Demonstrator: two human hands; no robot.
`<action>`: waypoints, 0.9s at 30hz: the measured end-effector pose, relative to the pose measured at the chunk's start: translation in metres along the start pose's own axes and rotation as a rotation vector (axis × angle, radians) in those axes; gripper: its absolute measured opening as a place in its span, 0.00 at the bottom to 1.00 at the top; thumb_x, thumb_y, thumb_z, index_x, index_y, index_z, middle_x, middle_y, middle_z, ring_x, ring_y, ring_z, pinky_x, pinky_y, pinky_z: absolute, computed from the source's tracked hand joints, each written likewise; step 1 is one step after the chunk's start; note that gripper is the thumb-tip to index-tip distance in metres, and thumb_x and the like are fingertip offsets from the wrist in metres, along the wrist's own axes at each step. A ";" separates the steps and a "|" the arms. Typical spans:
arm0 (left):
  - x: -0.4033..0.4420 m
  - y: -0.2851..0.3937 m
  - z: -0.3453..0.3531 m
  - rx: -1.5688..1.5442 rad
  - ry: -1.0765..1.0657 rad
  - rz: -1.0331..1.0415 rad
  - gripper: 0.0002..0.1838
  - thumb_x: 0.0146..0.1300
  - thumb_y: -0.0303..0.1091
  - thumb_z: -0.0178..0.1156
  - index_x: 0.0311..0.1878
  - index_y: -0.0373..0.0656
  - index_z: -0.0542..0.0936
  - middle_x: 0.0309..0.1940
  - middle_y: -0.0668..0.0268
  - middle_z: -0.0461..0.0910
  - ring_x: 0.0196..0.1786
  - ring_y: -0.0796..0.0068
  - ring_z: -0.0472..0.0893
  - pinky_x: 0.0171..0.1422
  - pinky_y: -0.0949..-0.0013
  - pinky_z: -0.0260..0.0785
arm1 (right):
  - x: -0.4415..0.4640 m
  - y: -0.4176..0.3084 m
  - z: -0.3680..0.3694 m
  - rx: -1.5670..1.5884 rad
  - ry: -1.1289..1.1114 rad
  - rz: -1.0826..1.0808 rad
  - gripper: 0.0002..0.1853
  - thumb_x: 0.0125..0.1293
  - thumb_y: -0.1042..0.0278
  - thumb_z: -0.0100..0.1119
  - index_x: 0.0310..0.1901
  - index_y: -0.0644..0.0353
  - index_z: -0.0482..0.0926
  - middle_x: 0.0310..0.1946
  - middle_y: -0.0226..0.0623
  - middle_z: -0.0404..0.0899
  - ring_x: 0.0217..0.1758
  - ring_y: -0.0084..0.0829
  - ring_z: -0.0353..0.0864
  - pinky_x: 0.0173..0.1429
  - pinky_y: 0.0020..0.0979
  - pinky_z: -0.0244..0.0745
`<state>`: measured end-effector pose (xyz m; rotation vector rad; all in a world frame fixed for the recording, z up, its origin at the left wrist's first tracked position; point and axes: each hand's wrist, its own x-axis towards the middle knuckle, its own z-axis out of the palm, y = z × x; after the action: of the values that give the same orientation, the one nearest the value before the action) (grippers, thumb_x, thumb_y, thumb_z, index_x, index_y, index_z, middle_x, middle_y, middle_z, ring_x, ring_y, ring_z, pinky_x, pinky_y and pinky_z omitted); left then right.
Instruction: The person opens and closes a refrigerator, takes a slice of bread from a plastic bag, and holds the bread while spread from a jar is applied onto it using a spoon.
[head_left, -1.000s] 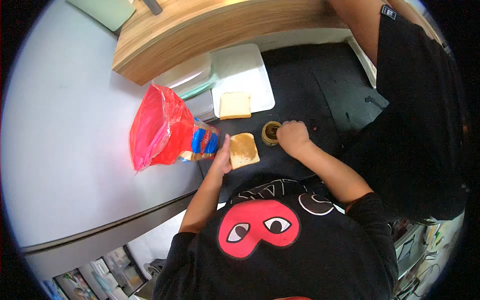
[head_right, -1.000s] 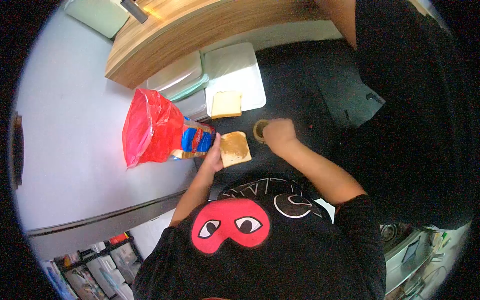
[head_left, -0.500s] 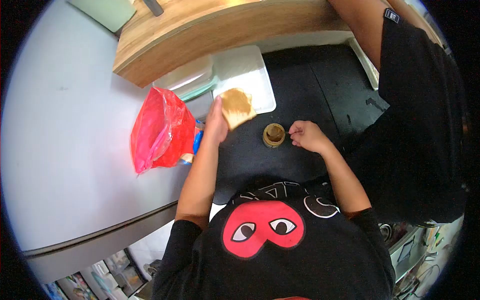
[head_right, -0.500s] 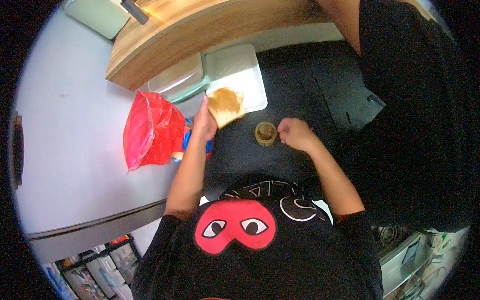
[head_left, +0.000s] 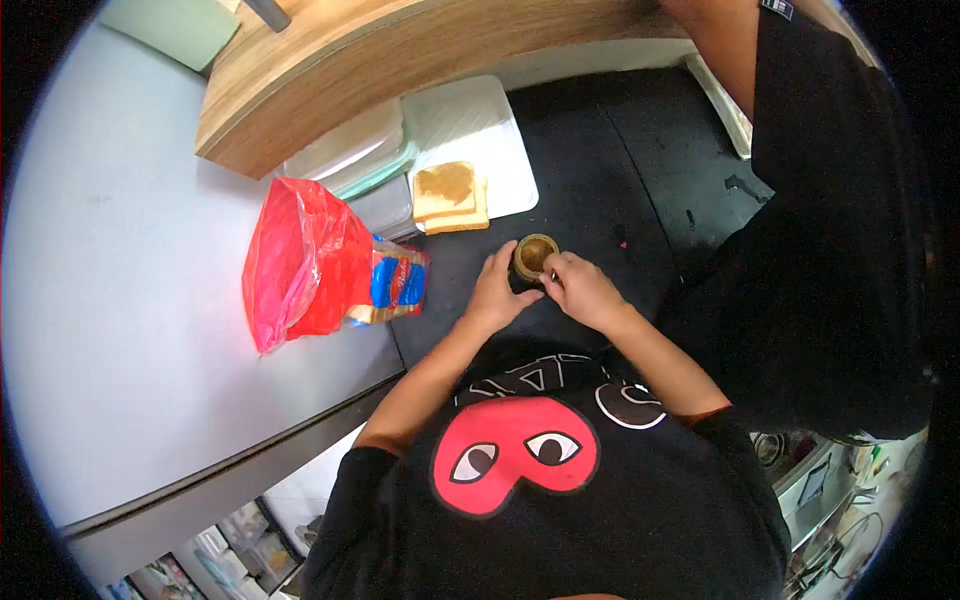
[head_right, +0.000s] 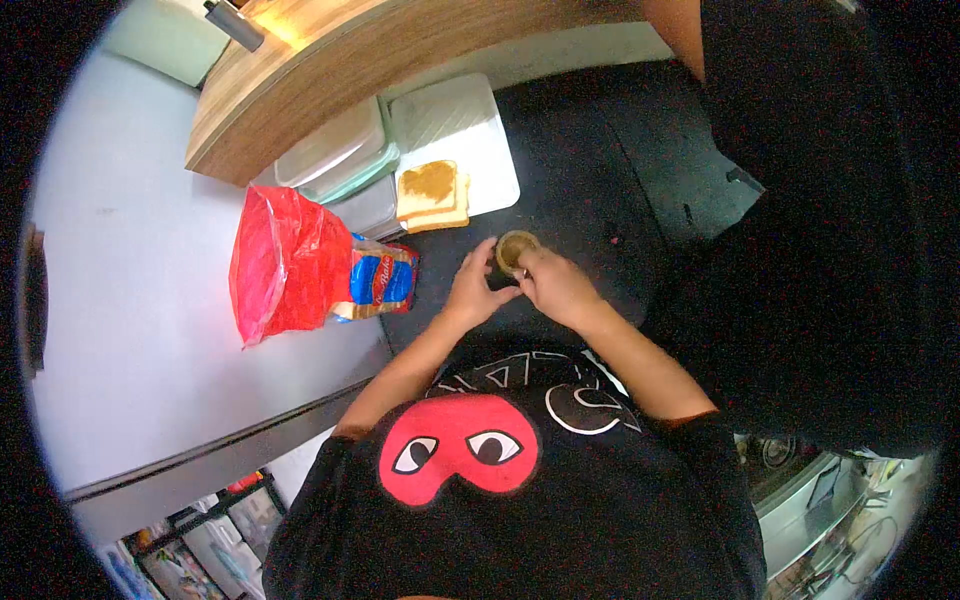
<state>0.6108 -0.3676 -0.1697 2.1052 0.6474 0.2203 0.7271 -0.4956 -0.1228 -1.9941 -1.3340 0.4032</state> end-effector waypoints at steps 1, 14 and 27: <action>0.003 -0.001 0.006 0.027 0.068 0.048 0.45 0.38 0.33 0.74 0.62 0.41 0.62 0.52 0.51 0.69 0.52 0.54 0.73 0.56 0.61 0.68 | -0.001 -0.001 0.001 -0.020 0.001 -0.013 0.07 0.57 0.72 0.57 0.36 0.62 0.72 0.29 0.45 0.74 0.33 0.47 0.76 0.37 0.41 0.72; 0.030 -0.012 0.023 -0.003 0.002 0.176 0.42 0.30 0.36 0.77 0.54 0.42 0.68 0.51 0.57 0.73 0.56 0.56 0.71 0.61 0.60 0.64 | -0.020 0.006 0.005 -0.547 -0.071 -0.008 0.08 0.54 0.68 0.53 0.34 0.59 0.78 0.28 0.36 0.72 0.36 0.35 0.77 0.37 0.35 0.75; 0.010 -0.022 0.031 -0.033 0.113 0.306 0.43 0.28 0.34 0.78 0.54 0.45 0.70 0.55 0.58 0.72 0.58 0.57 0.71 0.62 0.62 0.65 | -0.023 -0.009 0.001 -0.635 -0.145 0.143 0.09 0.55 0.67 0.50 0.31 0.61 0.79 0.26 0.40 0.79 0.27 0.37 0.81 0.28 0.38 0.77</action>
<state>0.6231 -0.3743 -0.2068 2.1643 0.3807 0.5200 0.7102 -0.5137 -0.1197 -2.6318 -1.5471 0.2014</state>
